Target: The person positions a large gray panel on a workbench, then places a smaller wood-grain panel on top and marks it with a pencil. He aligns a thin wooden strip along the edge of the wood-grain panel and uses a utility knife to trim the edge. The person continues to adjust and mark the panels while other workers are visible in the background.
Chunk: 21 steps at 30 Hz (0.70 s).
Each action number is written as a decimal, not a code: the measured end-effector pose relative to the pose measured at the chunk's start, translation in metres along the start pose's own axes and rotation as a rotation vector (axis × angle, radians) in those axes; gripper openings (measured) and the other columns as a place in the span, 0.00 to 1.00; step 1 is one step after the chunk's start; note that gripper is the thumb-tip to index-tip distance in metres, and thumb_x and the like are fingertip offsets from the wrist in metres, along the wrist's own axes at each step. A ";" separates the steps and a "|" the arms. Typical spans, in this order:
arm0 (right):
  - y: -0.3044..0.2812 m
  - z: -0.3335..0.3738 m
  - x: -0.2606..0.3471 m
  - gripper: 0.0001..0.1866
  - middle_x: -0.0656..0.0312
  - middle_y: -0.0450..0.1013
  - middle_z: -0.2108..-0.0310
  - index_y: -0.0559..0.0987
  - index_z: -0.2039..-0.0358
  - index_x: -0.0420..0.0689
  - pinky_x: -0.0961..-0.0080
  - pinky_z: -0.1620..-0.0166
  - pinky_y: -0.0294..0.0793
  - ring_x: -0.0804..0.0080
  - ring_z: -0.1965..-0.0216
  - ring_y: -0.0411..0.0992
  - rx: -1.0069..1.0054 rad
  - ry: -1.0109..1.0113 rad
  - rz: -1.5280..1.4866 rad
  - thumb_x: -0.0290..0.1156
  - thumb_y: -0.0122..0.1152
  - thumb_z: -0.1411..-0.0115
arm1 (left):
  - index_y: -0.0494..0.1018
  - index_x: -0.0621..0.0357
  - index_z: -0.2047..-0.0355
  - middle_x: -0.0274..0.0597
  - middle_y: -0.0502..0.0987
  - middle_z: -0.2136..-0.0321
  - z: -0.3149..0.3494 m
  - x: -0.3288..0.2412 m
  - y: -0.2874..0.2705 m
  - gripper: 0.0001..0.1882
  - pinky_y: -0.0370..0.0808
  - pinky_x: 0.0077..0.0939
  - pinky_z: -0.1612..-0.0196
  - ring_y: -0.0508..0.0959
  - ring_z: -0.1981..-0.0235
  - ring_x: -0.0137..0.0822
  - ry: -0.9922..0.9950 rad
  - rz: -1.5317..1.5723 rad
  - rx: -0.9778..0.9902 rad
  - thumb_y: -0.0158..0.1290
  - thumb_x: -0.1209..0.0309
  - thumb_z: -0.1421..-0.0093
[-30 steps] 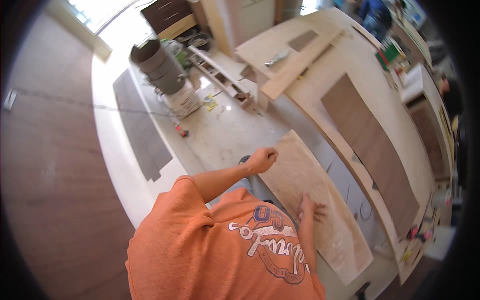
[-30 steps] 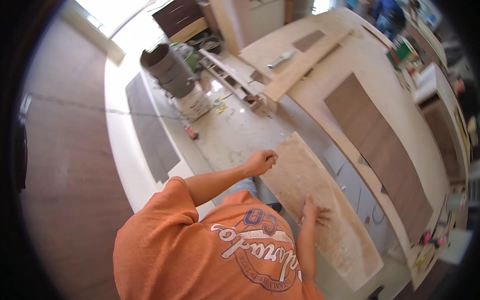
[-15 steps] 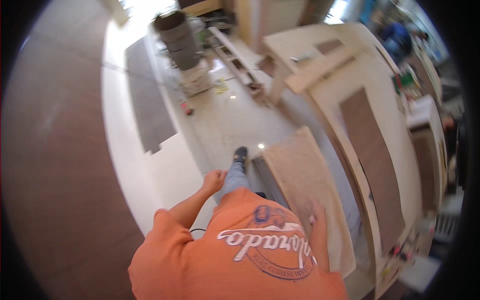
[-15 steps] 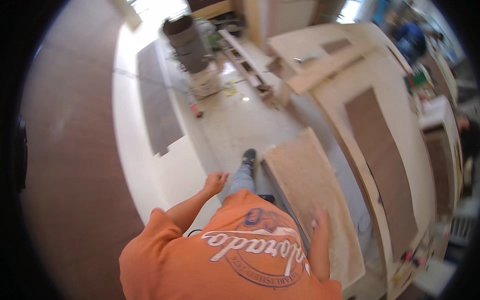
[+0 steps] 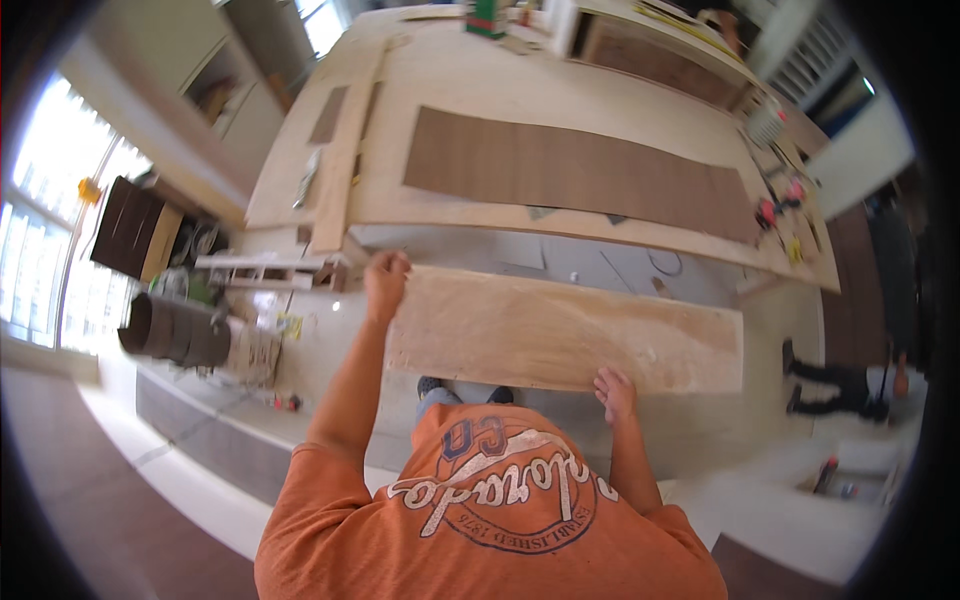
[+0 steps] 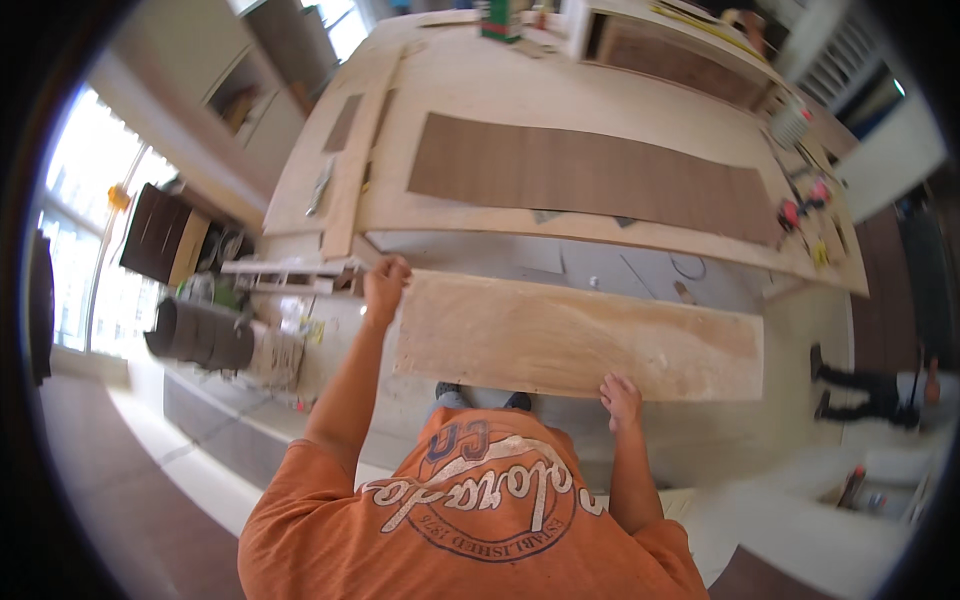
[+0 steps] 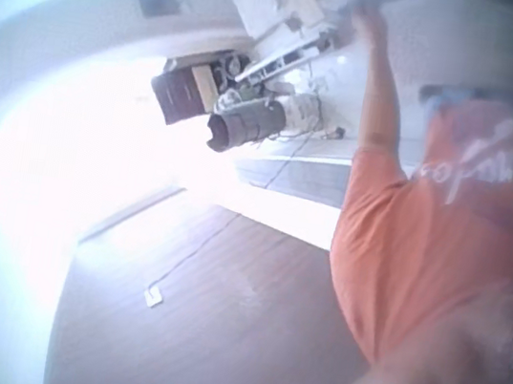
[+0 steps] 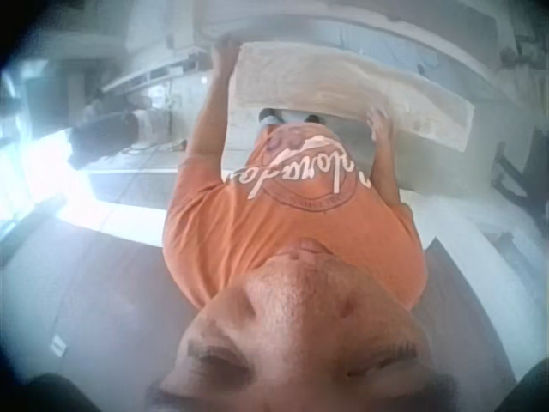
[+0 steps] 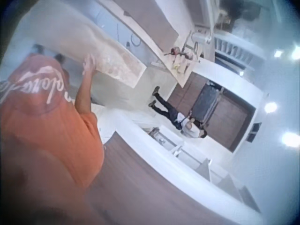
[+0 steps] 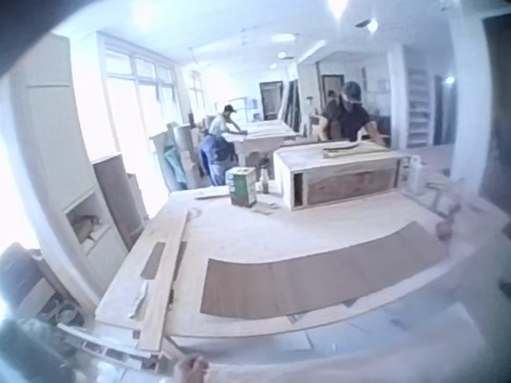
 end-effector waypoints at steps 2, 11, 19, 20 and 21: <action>-0.032 0.017 -0.018 0.21 0.68 0.75 0.61 0.73 0.48 0.46 0.76 0.62 0.69 0.75 0.60 0.73 -0.115 0.007 -0.106 0.38 0.62 0.41 | 0.72 0.69 0.55 0.42 0.78 0.70 -0.057 -0.009 0.017 0.16 0.74 0.25 0.67 0.77 0.69 0.33 -0.102 0.172 0.002 0.51 0.69 0.38; -0.104 0.095 -0.086 0.13 0.67 0.75 0.68 0.76 0.57 0.44 0.83 0.72 0.67 0.77 0.70 0.72 -0.466 0.021 -0.210 0.34 0.61 0.42 | 0.60 0.69 0.42 0.51 0.58 0.37 -0.161 0.033 0.083 0.30 0.62 0.43 0.41 0.67 0.43 0.46 -0.538 0.686 0.026 0.52 0.60 0.37; -0.092 0.087 -0.042 0.11 0.68 0.72 0.74 0.77 0.60 0.41 0.84 0.74 0.66 0.80 0.74 0.69 -0.479 -0.099 -0.216 0.32 0.60 0.42 | 0.68 0.64 0.64 0.45 0.72 0.71 -0.197 -0.060 0.106 0.11 0.79 0.38 0.58 0.77 0.70 0.41 -0.309 0.715 0.173 0.48 0.66 0.37; -0.082 0.084 -0.018 0.11 0.68 0.71 0.74 0.77 0.60 0.41 0.84 0.74 0.66 0.80 0.74 0.68 -0.519 -0.144 -0.236 0.32 0.60 0.42 | 0.69 0.65 0.65 0.46 0.72 0.72 -0.201 -0.084 0.106 0.11 0.79 0.39 0.57 0.77 0.70 0.41 -0.259 0.723 0.212 0.48 0.67 0.37; -0.075 0.071 -0.001 0.11 0.68 0.71 0.74 0.77 0.60 0.41 0.84 0.74 0.66 0.80 0.74 0.68 -0.509 -0.153 -0.232 0.32 0.60 0.42 | 0.69 0.65 0.65 0.46 0.72 0.72 -0.206 -0.106 0.104 0.11 0.79 0.39 0.57 0.77 0.70 0.41 -0.250 0.729 0.202 0.48 0.67 0.37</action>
Point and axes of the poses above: each hand's wrist, its own z-axis away from the middle knuckle, its own y-axis out of the palm, x = y × z, the point moved 8 cm from there along -z, towards the middle knuckle
